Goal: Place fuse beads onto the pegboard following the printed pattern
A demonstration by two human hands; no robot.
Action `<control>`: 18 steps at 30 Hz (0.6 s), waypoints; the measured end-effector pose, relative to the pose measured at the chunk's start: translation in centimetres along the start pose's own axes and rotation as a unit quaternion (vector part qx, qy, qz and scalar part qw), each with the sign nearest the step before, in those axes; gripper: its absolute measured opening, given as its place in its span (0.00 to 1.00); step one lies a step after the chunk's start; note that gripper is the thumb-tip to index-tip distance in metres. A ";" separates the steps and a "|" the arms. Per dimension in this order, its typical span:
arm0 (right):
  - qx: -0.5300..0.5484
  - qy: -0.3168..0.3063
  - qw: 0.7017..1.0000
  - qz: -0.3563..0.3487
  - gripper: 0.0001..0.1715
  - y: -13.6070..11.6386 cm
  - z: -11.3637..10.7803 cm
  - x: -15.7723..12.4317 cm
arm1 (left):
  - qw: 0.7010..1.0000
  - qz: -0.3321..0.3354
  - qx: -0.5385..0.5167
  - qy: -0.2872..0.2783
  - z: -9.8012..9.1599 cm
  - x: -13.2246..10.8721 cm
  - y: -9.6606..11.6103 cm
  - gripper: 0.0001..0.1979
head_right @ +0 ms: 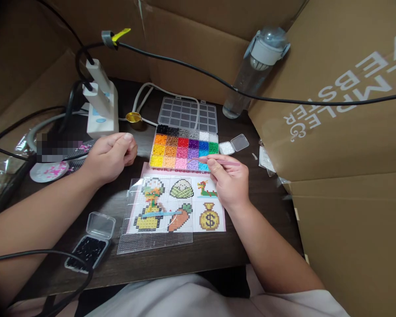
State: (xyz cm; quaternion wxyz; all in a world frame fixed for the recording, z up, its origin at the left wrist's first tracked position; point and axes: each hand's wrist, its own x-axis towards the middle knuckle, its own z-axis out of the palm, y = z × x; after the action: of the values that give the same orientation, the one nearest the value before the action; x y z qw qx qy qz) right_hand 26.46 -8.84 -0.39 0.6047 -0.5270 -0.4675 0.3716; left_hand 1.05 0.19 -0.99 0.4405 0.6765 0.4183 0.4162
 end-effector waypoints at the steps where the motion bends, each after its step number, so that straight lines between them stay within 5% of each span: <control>1: -0.005 -0.002 1.000 0.001 0.06 0.0 0.1 -0.2 | 1.000 0.000 0.004 0.000 0.0 0.0 0.1 0.21; 11: -0.065 -0.144 0.987 -0.029 0.05 -0.7 3.5 -2.9 | 1.000 -0.010 -0.004 -0.004 0.1 -0.1 0.5 0.21; 18: -0.068 -0.190 0.979 -0.004 0.07 -0.3 3.8 -2.8 | 1.000 -0.011 0.001 0.003 0.3 -0.2 0.7 0.21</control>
State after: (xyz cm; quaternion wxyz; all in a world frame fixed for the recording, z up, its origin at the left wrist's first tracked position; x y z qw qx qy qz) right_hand 22.01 -10.46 -0.57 0.4689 -0.4852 -0.6000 0.4297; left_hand 1.39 -0.21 -0.42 0.4430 0.6715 0.4273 0.4126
